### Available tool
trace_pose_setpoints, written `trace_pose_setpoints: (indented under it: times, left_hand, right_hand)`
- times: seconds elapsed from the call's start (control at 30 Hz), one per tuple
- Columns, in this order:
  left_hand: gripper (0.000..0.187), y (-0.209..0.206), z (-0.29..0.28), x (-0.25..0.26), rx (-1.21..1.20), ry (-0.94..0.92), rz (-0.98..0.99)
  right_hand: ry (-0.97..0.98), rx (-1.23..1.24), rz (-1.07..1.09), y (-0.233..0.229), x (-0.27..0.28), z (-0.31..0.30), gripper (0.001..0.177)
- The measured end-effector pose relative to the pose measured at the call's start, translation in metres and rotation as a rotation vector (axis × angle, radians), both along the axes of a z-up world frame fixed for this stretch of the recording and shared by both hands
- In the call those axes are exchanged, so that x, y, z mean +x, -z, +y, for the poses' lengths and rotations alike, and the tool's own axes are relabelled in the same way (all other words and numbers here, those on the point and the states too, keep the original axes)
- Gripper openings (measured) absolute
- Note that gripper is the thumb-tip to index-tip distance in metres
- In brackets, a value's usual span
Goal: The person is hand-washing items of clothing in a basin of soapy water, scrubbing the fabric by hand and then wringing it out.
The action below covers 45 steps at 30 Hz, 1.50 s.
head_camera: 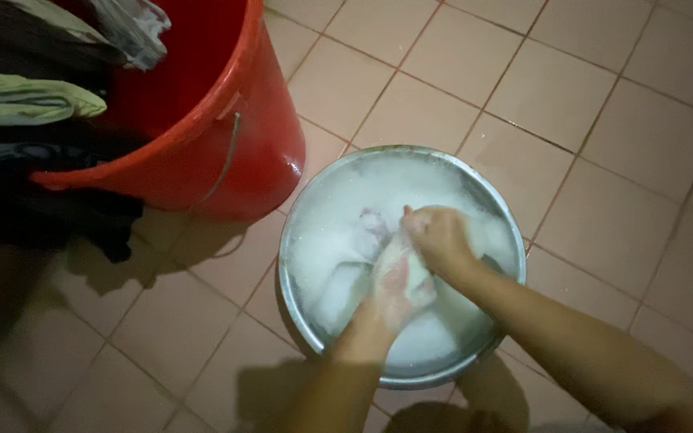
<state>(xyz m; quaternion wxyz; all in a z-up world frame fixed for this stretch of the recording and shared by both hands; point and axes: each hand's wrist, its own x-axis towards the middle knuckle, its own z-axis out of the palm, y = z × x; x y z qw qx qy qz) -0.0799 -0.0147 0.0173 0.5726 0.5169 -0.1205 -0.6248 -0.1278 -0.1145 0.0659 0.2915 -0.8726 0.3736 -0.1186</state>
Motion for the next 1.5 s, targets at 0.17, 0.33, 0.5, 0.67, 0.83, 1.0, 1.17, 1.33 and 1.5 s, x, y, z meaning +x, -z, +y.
trace_pose_setpoints:
  times: [0.17,0.33,0.5,0.67,0.83,1.0,1.17,1.33,1.5]
  left_hand:
    - [0.042,0.001,0.0,0.012,0.007,-0.051,-0.048]
    - [0.044,0.004,0.0,0.006,0.011,-0.009,-0.072]
    - [0.045,0.017,0.004,0.015,0.039,0.228,-0.383]
    - [0.046,0.052,0.032,0.042,0.33,0.719,-1.286]
    - [0.048,0.041,0.03,0.062,0.389,0.658,-1.024]
    - [0.049,-0.005,-0.01,0.059,0.233,-0.035,-0.133]
    - [0.045,-0.029,-0.051,0.034,0.029,-0.176,0.041]
    - [0.044,-0.033,-0.035,0.01,-0.03,-0.078,0.149]
    - [0.043,-0.036,-0.043,0.024,-0.015,-0.147,0.114]
  right_hand:
    - [-0.251,-0.075,-0.016,0.029,-0.006,0.035,0.031]
    - [-0.075,0.084,-0.272,0.034,-0.012,0.013,0.023]
    - [0.046,0.283,-0.212,0.007,-0.022,0.02,0.031]
    - [-0.156,0.463,0.206,0.021,-0.043,0.008,0.024]
    - [-0.231,0.558,0.474,0.001,-0.05,-0.009,0.024]
    - [0.199,1.188,-0.328,-0.082,-0.038,-0.024,0.027]
    - [-0.392,0.048,0.272,-0.087,0.008,0.005,0.023]
    - [0.097,0.016,-0.032,-0.041,0.008,-0.021,0.023]
    - [-0.141,-0.053,-0.197,-0.013,0.0,0.022,0.024]
